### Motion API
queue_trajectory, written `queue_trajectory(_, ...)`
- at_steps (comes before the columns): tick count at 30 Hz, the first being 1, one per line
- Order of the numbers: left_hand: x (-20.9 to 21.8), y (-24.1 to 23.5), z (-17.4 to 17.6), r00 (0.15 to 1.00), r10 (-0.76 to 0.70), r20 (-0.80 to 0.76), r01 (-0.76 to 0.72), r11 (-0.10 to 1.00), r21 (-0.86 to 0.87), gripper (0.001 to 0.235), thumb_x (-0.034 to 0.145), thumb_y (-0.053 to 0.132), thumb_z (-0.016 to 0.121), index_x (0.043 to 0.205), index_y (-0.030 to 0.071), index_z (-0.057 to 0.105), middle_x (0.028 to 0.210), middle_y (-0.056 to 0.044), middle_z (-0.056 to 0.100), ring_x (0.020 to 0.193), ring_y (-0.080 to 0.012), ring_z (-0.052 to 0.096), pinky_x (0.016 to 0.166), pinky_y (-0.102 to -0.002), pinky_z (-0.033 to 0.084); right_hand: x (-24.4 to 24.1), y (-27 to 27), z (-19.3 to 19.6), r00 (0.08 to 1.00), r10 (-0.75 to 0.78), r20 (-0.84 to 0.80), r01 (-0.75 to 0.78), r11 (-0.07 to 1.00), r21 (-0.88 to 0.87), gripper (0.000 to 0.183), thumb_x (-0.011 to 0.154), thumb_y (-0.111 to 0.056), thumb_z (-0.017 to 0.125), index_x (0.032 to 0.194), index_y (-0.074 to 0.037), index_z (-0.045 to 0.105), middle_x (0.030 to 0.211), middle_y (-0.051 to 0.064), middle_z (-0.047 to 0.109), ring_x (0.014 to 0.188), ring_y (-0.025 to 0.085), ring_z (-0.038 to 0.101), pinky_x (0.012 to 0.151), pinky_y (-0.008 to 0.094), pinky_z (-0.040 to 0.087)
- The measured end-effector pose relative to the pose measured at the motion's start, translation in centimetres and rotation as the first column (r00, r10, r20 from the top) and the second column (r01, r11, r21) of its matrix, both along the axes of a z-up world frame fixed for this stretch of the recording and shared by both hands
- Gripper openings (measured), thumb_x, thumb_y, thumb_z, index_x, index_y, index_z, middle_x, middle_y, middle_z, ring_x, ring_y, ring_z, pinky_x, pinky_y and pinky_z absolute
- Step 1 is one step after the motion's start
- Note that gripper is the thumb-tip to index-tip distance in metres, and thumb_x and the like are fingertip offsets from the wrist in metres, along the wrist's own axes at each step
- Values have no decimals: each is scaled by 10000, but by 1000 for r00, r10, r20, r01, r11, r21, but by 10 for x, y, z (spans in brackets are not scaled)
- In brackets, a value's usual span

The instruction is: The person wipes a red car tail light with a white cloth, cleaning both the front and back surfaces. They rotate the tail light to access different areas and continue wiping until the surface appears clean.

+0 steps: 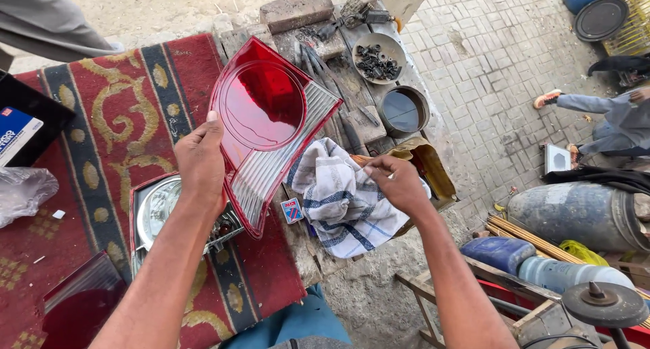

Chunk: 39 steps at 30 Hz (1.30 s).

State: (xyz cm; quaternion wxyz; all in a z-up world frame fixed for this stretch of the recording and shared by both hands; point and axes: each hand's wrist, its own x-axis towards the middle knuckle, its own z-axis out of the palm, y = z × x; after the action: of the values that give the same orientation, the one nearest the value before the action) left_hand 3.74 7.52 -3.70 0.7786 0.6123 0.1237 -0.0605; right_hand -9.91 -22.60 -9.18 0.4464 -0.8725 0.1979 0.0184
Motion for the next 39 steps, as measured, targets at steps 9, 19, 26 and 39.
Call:
queue_trajectory(9,-8,-7,7,1000,27,6,-27,1000,3,372,1078,232,615,737,108,700,628,-93,633,548,-111,563,643,-234,523,-9,-59,-41,833,43,-551,-373,779,-504,493,699,-465,833,1144,-269,749,1155,70,688,1229,295,559,1000,475,512)
queue_trajectory(19,-1,-6,16,1000,-22,9,22,999,-23,397,1102,250,574,750,109,693,635,-88,646,524,-117,562,633,-249,516,23,-16,55,976,-123,-182,185,909,374,163,927,-151,725,1029,-24,723,923,153,732,812,263,680,843,392,551)
queue_trajectory(26,-5,-5,12,1000,29,8,-29,999,19,429,1083,260,601,668,151,616,558,-13,532,497,-68,449,586,-210,443,17,-24,30,959,-201,-198,141,949,-281,608,878,-664,687,1185,-140,653,1132,119,686,1125,325,637,966,488,508)
queue_trajectory(39,2,7,-29,999,37,14,-38,997,67,437,1083,244,587,653,166,602,546,-1,497,486,-68,413,578,-224,412,-1,123,-72,911,78,-406,-82,997,8,601,948,-584,670,875,12,634,659,165,602,620,293,665,488,443,430)
